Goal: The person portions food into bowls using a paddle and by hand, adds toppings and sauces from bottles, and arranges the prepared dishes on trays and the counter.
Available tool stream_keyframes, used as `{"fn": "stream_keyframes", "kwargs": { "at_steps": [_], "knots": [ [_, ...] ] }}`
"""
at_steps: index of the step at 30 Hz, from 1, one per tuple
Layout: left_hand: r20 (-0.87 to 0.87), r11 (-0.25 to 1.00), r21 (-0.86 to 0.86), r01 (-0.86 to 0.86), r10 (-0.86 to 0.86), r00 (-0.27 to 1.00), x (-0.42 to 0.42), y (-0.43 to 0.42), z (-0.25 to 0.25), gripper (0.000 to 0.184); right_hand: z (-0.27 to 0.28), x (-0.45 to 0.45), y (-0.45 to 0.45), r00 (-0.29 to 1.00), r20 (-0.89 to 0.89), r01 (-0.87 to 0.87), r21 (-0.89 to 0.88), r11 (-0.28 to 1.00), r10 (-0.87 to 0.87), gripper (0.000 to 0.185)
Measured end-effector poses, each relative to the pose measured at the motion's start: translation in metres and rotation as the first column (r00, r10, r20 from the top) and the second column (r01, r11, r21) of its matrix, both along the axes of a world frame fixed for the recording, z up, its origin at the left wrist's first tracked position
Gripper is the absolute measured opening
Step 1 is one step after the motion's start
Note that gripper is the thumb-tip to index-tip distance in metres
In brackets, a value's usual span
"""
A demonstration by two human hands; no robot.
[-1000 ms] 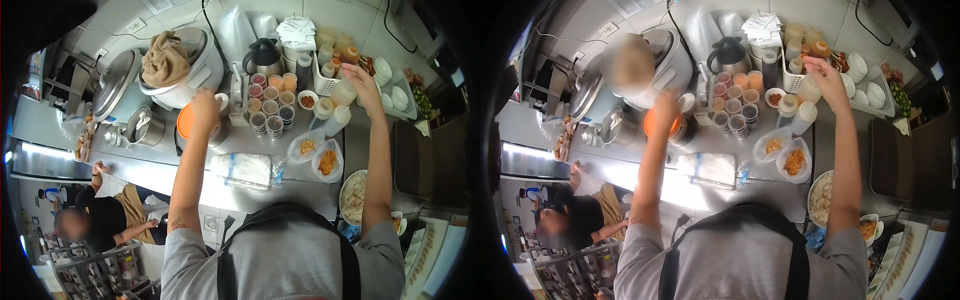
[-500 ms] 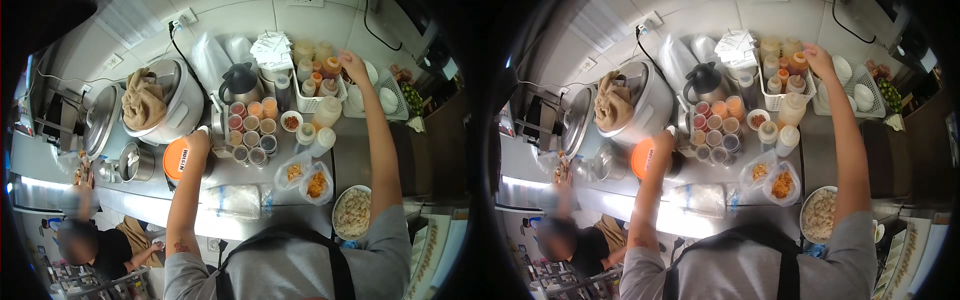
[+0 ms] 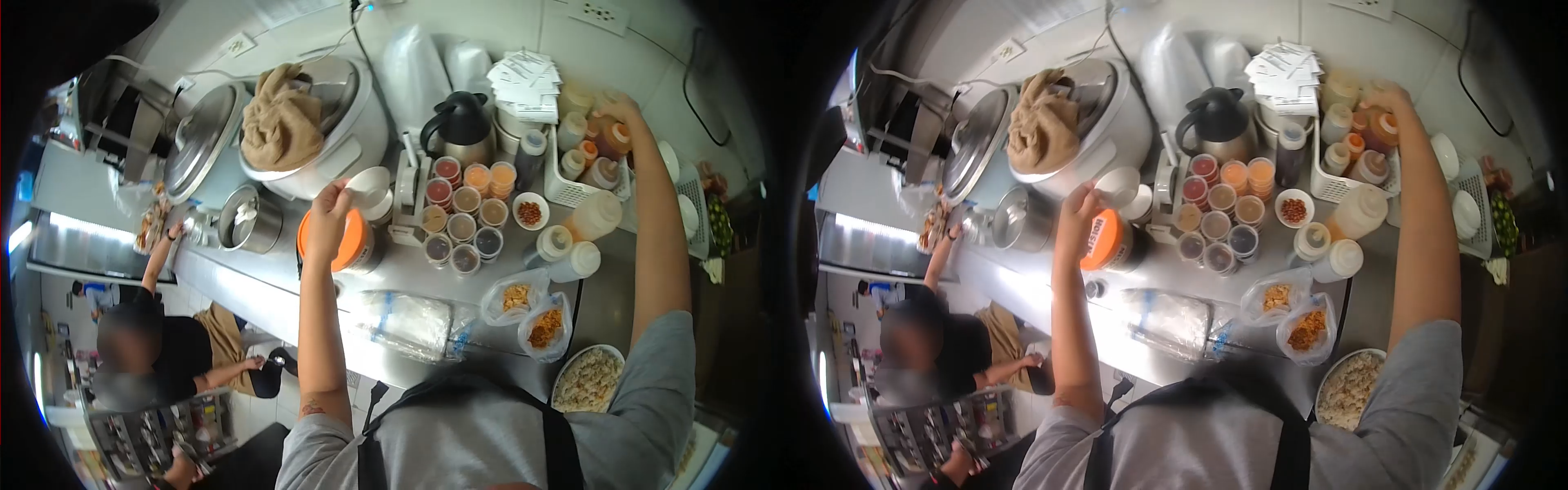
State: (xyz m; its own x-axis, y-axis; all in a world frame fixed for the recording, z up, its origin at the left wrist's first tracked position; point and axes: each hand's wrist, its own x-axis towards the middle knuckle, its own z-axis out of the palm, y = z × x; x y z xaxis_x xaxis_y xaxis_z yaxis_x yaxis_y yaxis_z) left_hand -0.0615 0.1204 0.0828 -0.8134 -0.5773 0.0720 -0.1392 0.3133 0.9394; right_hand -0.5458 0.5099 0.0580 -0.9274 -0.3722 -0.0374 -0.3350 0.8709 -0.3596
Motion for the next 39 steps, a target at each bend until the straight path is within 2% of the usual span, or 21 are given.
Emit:
{"fn": "stream_keyframes", "kwargs": {
  "at_steps": [2,3,4,6,8,10,12,15,18,20,21,22,23,24,25,27,30,33,34,37,39],
  "knots": [
    [-0.051,0.998,-0.037,0.056,-0.058,0.997,0.012,0.021,0.015,0.019,0.002,-0.002,-0.003,0.985,-0.061,0.161,0.036,0.986,-0.159,0.087],
    [-0.041,0.989,-0.134,0.057,-0.063,0.997,0.018,0.041,0.029,0.018,0.004,0.001,-0.002,0.966,-0.091,0.246,0.051,0.968,-0.241,0.083],
    [-0.023,0.972,-0.226,0.066,-0.073,0.997,0.026,0.060,0.040,0.017,0.011,0.009,0.001,0.958,-0.159,0.246,0.018,0.969,-0.240,0.084],
    [-0.087,0.789,-0.605,0.107,-0.200,0.976,0.036,0.081,0.046,0.024,0.042,0.031,0.018,0.917,-0.296,0.262,-0.055,0.964,-0.266,0.085],
    [-0.167,0.531,-0.844,0.078,-0.398,0.902,0.043,0.102,0.053,0.029,0.071,0.062,0.053,0.875,-0.459,0.093,-0.155,0.983,-0.155,0.086],
    [-0.175,0.482,-0.870,0.103,-0.498,0.850,0.050,0.123,0.057,0.032,0.105,0.123,0.081,0.737,-0.634,0.037,-0.311,0.950,-0.236,0.082],
    [-0.193,0.463,-0.876,0.134,-0.592,0.782,0.049,0.143,0.057,0.034,0.148,0.204,0.097,0.706,-0.610,0.032,-0.482,0.876,-0.361,0.073],
    [-0.268,0.472,-0.863,0.181,-0.730,0.629,0.030,0.183,0.049,0.031,0.164,0.274,0.137,0.680,-0.571,-0.219,-0.758,0.615,-0.461,0.061],
    [-0.277,0.449,-0.837,0.313,-0.841,0.465,0.004,0.231,0.027,0.021,0.154,0.326,0.166,0.701,-0.506,-0.341,-0.857,0.387,-0.502,0.051],
    [-0.209,0.401,-0.822,0.403,-0.872,0.443,-0.013,0.268,0.003,0.020,0.125,0.350,0.185,0.788,-0.396,-0.121,-0.850,0.513,-0.471,0.048],
    [-0.175,0.377,-0.814,0.442,-0.884,0.433,-0.022,0.287,-0.010,0.020,0.106,0.357,0.191,0.857,-0.298,-0.040,-0.853,0.521,-0.422,0.049],
    [-0.122,0.318,-0.848,0.425,-0.896,0.427,-0.033,0.305,-0.022,0.018,0.079,0.358,0.205,0.807,-0.222,0.225,-0.742,0.632,-0.548,0.056],
    [-0.071,0.260,-0.877,0.404,-0.901,0.427,-0.044,0.323,-0.034,0.017,0.049,0.358,0.213,0.901,-0.205,0.029,-0.850,0.525,-0.382,0.065],
    [-0.019,0.204,-0.902,0.382,-0.900,0.435,-0.056,0.340,-0.046,0.016,0.032,0.368,0.215,0.903,-0.105,0.153,-0.827,0.541,-0.417,0.069],
    [0.040,0.143,-0.918,0.370,-0.894,0.447,-0.068,0.357,-0.059,0.014,0.005,0.370,0.225,0.893,-0.085,0.201,-0.803,0.561,-0.441,0.069],
    [0.156,0.022,-0.938,0.346,-0.865,0.476,-0.095,0.388,-0.089,0.010,-0.033,0.377,0.235,0.881,-0.125,0.172,-0.813,0.556,-0.456,0.070],
    [0.326,-0.041,-0.887,0.461,-0.762,0.560,-0.128,0.421,-0.146,0.009,-0.066,0.383,0.247,0.822,-0.189,0.160,-0.829,0.536,-0.537,0.072],
    [0.500,0.054,-0.737,0.673,-0.627,0.598,-0.134,0.431,-0.166,0.011,-0.078,0.383,0.255,0.807,-0.167,0.130,-0.886,0.446,-0.566,0.076],
    [0.493,0.097,-0.702,0.706,-0.649,0.579,-0.134,0.430,-0.168,0.009,-0.083,0.384,0.259,0.813,-0.142,0.122,-0.907,0.404,-0.565,0.078],
    [0.498,0.154,-0.589,0.793,-0.704,0.507,-0.139,0.420,-0.167,0.012,-0.103,0.382,0.265,0.810,-0.157,0.117,-0.901,0.418,-0.565,0.083],
    [0.404,0.262,-0.609,0.749,-0.709,0.577,-0.139,0.425,-0.164,0.015,-0.108,0.380,0.262,0.801,-0.138,0.130,-0.910,0.394,-0.583,0.084]
  ]
}}
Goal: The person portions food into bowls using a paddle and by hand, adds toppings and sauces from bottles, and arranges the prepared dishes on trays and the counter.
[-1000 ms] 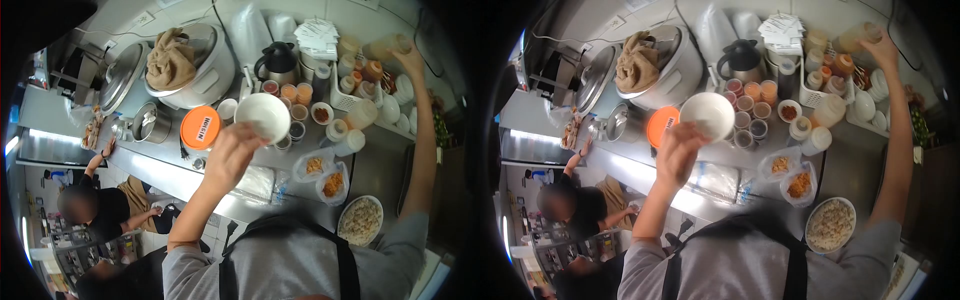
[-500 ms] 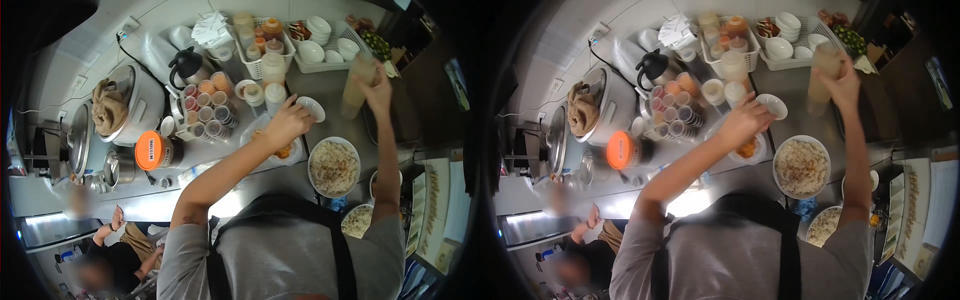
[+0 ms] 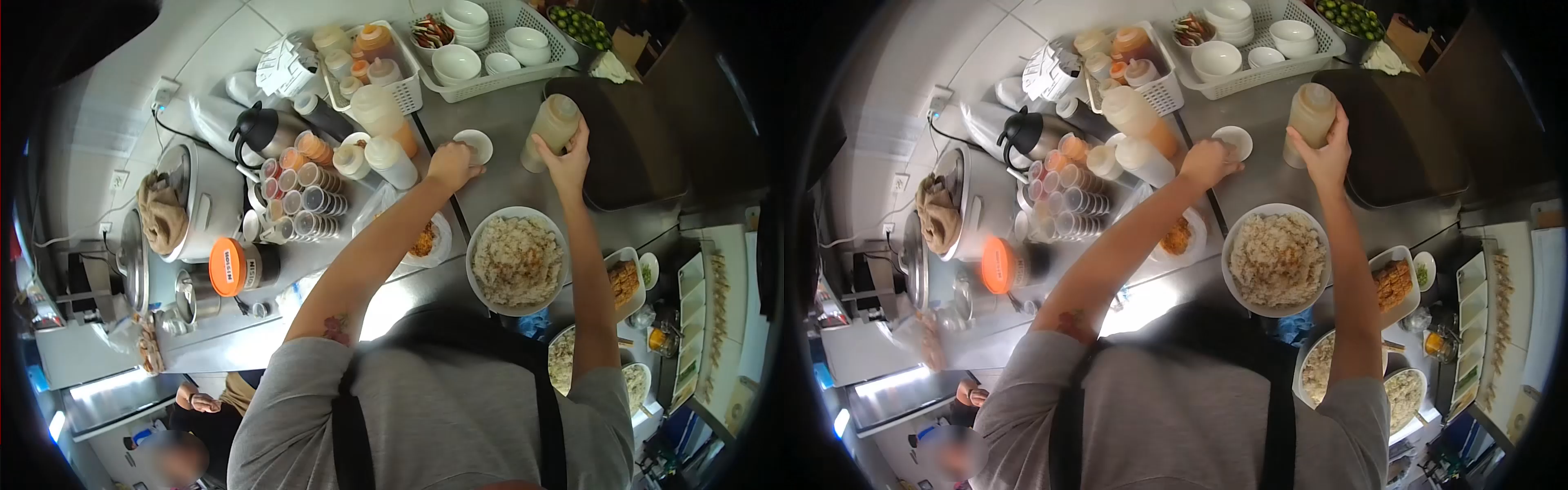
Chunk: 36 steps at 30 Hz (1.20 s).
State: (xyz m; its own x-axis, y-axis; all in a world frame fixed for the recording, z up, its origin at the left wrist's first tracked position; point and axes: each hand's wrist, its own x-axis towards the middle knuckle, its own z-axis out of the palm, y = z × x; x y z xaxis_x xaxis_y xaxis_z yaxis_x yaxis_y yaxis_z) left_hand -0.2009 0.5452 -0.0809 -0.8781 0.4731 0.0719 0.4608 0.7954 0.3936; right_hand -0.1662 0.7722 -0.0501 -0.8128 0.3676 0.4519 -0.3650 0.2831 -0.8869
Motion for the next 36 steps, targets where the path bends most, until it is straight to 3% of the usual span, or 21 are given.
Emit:
{"fn": "stream_keyframes", "kwargs": {
  "at_steps": [1,4,7,10,16,19,22,23,25,28,31,33,36],
  "knots": [
    [-0.024,0.998,0.054,-0.035,0.036,0.999,0.000,0.003,0.001,0.017,0.000,-0.001,-0.002,1.000,0.003,0.007,-0.005,1.000,-0.007,0.085],
    [-0.102,0.997,-0.024,-0.072,0.070,0.992,-0.013,0.003,-0.015,0.023,-0.002,-0.003,-0.006,0.999,0.001,0.040,0.003,0.999,-0.040,0.086],
    [-0.033,0.999,-0.001,-0.050,0.050,0.998,-0.017,0.002,-0.018,0.024,-0.004,-0.002,-0.004,0.999,0.021,0.045,0.012,0.999,-0.046,0.086],
    [0.026,0.992,-0.091,-0.086,0.089,0.996,-0.024,0.006,-0.021,0.020,-0.009,-0.003,-0.003,0.999,0.012,0.030,-0.009,1.000,-0.030,0.085],
    [0.152,0.980,0.108,-0.167,0.149,0.977,-0.025,0.004,-0.020,0.016,-0.012,-0.002,-0.006,0.999,0.015,0.043,0.000,0.999,-0.043,0.084],
    [0.151,0.983,0.048,-0.175,0.166,0.974,-0.030,0.006,-0.027,0.017,-0.011,-0.001,-0.009,0.999,0.005,0.042,-0.011,0.999,-0.042,0.082],
    [-0.107,0.976,0.107,-0.192,0.203,0.973,-0.030,0.006,-0.032,0.014,-0.004,0.003,-0.015,0.996,0.038,0.077,0.056,0.996,-0.079,0.079],
    [-0.067,0.946,0.239,-0.218,0.240,0.968,-0.029,0.007,-0.034,0.013,-0.006,0.002,-0.015,0.996,0.045,0.069,0.048,0.996,-0.071,0.080],
    [0.019,0.835,0.481,-0.268,0.295,0.955,-0.009,0.011,0.011,0.014,-0.019,-0.004,-0.012,0.997,0.058,0.052,0.027,0.998,-0.054,0.082],
    [0.125,0.729,0.638,-0.246,0.217,0.968,0.028,-0.012,0.083,0.010,-0.024,-0.012,-0.008,0.982,0.100,0.137,0.194,0.971,-0.158,0.077],
    [-0.073,0.828,0.532,-0.176,0.253,0.965,0.035,-0.034,0.070,0.009,-0.019,-0.017,-0.017,0.971,0.097,0.193,0.208,0.959,-0.217,0.082],
    [-0.205,0.957,0.283,-0.068,0.130,0.970,0.029,-0.041,0.042,0.017,-0.021,-0.018,-0.021,0.968,0.060,0.225,0.221,0.949,-0.243,0.084],
    [-0.269,1.000,-0.015,0.003,-0.007,0.963,0.025,-0.024,0.019,0.029,-0.018,-0.020,-0.023,0.969,0.072,0.219,0.194,0.956,-0.236,0.089]
  ]
}}
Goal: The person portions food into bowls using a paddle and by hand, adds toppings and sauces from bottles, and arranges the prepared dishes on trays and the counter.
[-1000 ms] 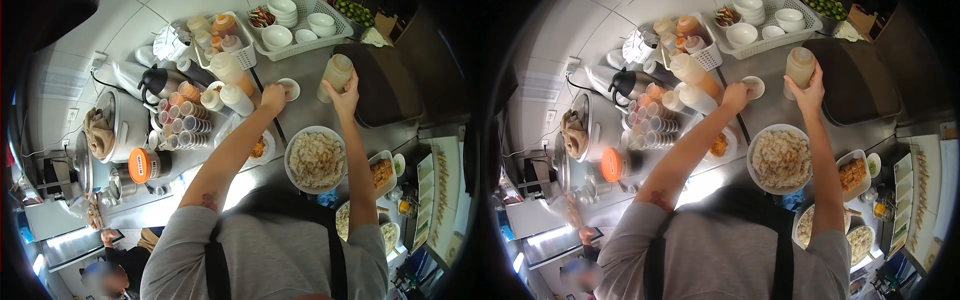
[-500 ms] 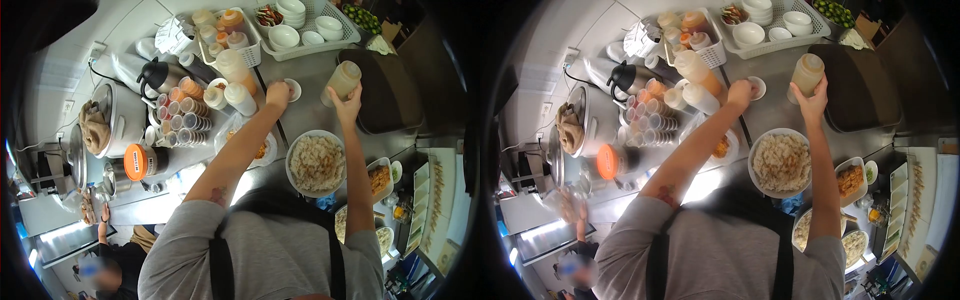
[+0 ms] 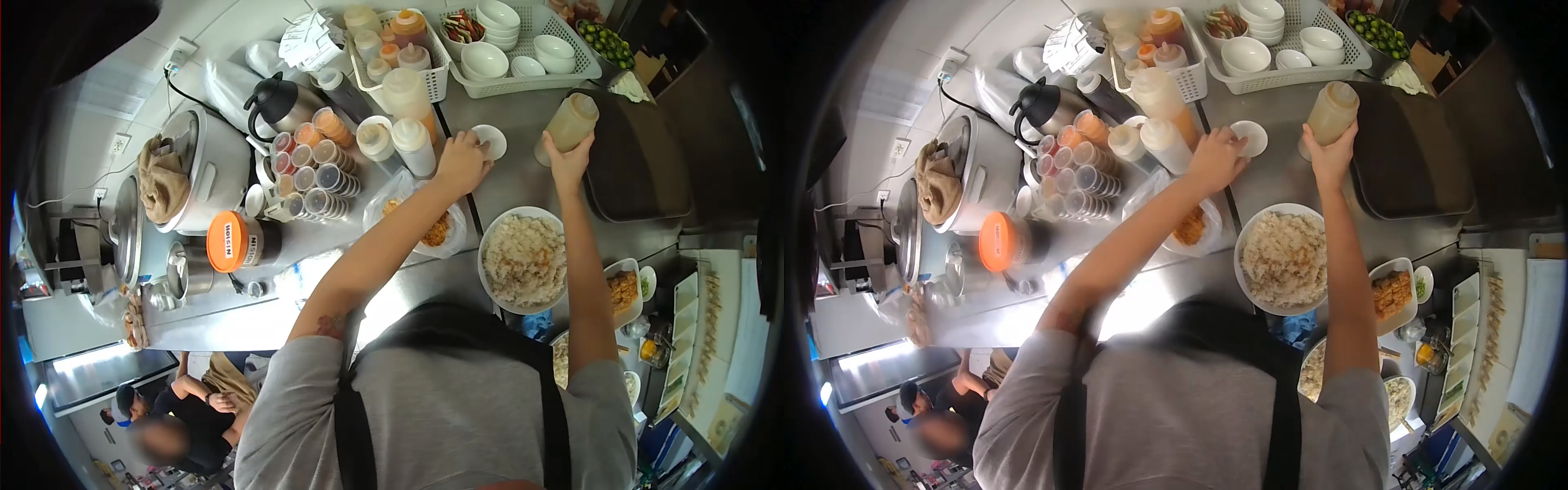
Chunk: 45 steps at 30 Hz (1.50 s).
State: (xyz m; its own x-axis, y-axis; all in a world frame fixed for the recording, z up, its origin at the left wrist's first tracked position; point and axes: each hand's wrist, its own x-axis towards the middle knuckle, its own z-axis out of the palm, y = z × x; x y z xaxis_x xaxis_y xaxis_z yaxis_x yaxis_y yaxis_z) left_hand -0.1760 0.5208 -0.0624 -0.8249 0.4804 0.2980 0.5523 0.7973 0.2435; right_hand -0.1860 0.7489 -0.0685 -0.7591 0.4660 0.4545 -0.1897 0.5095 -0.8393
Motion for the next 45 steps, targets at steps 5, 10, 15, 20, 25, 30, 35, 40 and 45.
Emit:
{"fn": "stream_keyframes", "kwargs": {
  "at_steps": [5,10,15,20,25,30,35,40,45],
  "knots": [
    [0.041,0.994,-0.112,-0.005,0.009,0.999,-0.024,0.020,-0.045,0.038,-0.002,0.002,0.006,1.000,0.000,-0.025,0.032,0.999,0.025,0.090],
    [0.070,0.990,-0.133,0.038,-0.029,0.997,-0.030,0.017,-0.042,0.030,-0.008,0.003,0.009,0.999,-0.027,-0.034,0.023,0.999,0.035,0.088],
    [0.144,0.996,-0.077,-0.036,0.047,0.989,-0.029,0.011,-0.038,0.021,-0.011,0.003,0.004,0.999,-0.034,0.010,0.029,1.000,-0.009,0.089],
    [-0.002,0.995,-0.035,-0.090,0.090,0.996,-0.030,0.012,-0.040,0.024,-0.011,0.001,0.004,1.000,-0.022,0.016,0.032,0.999,-0.015,0.090],
    [0.124,0.983,0.183,-0.033,0.010,0.992,0.004,0.003,0.024,0.029,-0.008,0.003,0.003,1.000,-0.017,0.005,0.032,0.999,-0.005,0.090],
    [0.423,0.897,0.428,-0.109,-0.092,0.901,0.110,-0.093,0.110,0.029,-0.008,-0.009,0.003,0.997,0.034,0.063,0.079,0.995,-0.066,0.086],
    [0.523,0.636,-0.239,-0.734,0.721,0.454,0.226,-0.255,0.104,0.035,0.013,-0.031,0.006,0.987,0.056,-0.158,0.296,0.942,0.149,0.084],
    [-0.217,0.458,0.016,-0.889,0.869,0.444,0.259,-0.330,0.101,0.057,0.053,-0.021,0.005,0.933,0.285,-0.356,0.655,0.667,0.219,0.090],
    [-0.307,0.371,-0.125,-0.920,0.868,0.391,0.221,-0.377,0.052,0.058,0.068,-0.007,0.008,0.857,0.500,-0.499,0.742,0.448,0.127,0.093]
  ]
}}
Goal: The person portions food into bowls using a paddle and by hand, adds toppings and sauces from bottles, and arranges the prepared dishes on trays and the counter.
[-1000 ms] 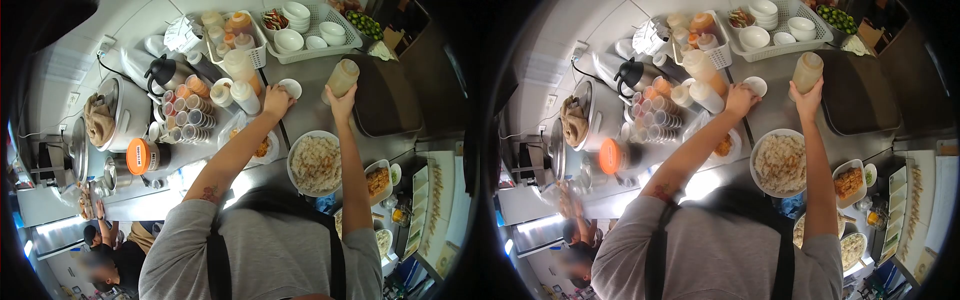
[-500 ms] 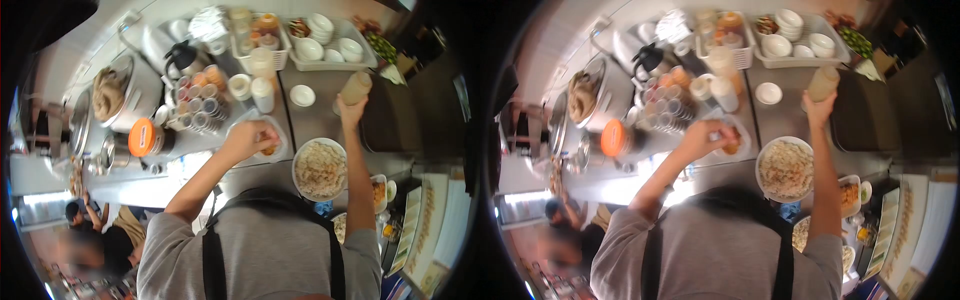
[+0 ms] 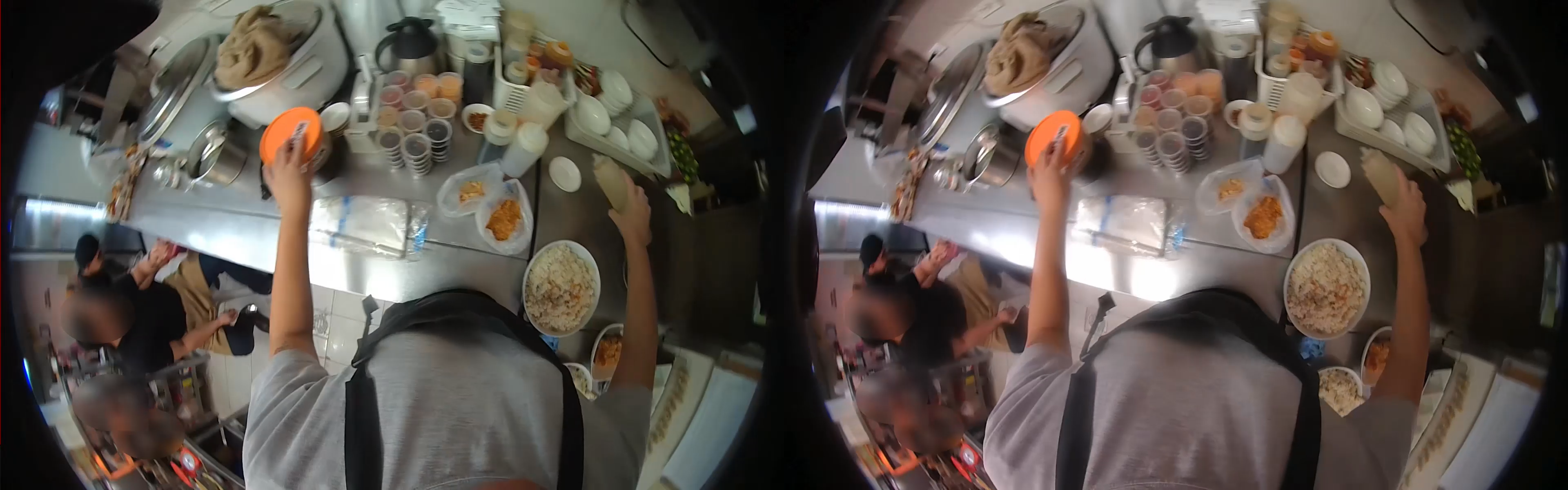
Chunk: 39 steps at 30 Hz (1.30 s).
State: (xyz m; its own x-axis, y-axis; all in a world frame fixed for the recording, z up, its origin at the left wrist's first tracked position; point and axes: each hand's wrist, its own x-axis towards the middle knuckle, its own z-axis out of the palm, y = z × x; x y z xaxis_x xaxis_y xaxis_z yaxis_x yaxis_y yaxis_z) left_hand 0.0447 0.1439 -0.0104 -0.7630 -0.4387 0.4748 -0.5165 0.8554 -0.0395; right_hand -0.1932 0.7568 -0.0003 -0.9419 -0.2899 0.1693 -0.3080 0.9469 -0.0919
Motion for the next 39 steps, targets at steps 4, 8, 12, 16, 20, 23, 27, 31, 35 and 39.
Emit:
{"fn": "stream_keyframes", "kwargs": {
  "at_steps": [4,8,12,16,20,23,27,31,35,39],
  "knots": [
    [-0.074,0.999,0.021,0.034,-0.033,0.997,0.002,-0.020,-0.012,0.055,-0.001,0.011,-0.001,1.000,-0.020,0.014,0.210,0.978,-0.010,0.095],
    [-0.124,0.996,0.065,0.054,-0.046,0.991,-0.009,-0.060,-0.019,0.052,0.006,0.014,-0.008,0.998,-0.008,-0.058,0.315,0.947,0.064,0.093],
    [-0.071,0.994,0.094,-0.052,0.059,0.996,-0.011,-0.073,-0.015,0.053,0.008,0.005,-0.017,0.987,-0.037,-0.134,0.374,0.918,0.159,0.085],
    [-0.157,0.994,0.087,-0.061,0.074,0.985,-0.002,-0.068,-0.018,0.056,-0.001,-0.012,-0.023,0.962,-0.082,-0.196,0.452,0.870,0.259,0.064],
    [-0.394,0.994,0.104,0.044,0.000,0.919,0.022,-0.035,-0.028,0.051,-0.008,-0.026,-0.031,0.929,-0.161,-0.199,0.542,0.816,0.333,0.039],
    [-0.468,0.973,0.204,0.109,-0.001,0.884,0.041,-0.003,-0.042,0.042,-0.008,-0.033,-0.038,0.914,-0.214,-0.144,0.624,0.768,0.345,0.030],
    [-0.469,0.953,0.286,0.100,0.048,0.882,0.060,0.033,-0.054,0.037,-0.002,-0.036,-0.046,0.946,-0.175,-0.105,0.629,0.771,0.272,0.029],
    [-0.464,0.946,0.305,0.108,0.049,0.884,0.067,0.043,-0.053,0.035,-0.001,-0.040,-0.043,0.941,-0.217,-0.082,0.600,0.796,0.261,0.019],
    [-0.464,0.934,0.340,0.109,0.066,0.883,0.067,0.043,-0.052,0.034,-0.005,-0.049,-0.034,0.971,-0.139,-0.064,0.636,0.769,0.195,0.027],
    [-0.434,0.933,0.339,0.121,0.040,0.900,0.067,0.044,-0.059,0.032,-0.001,-0.041,-0.030,0.973,-0.152,-0.043,0.621,0.783,0.174,0.023]
  ]
}}
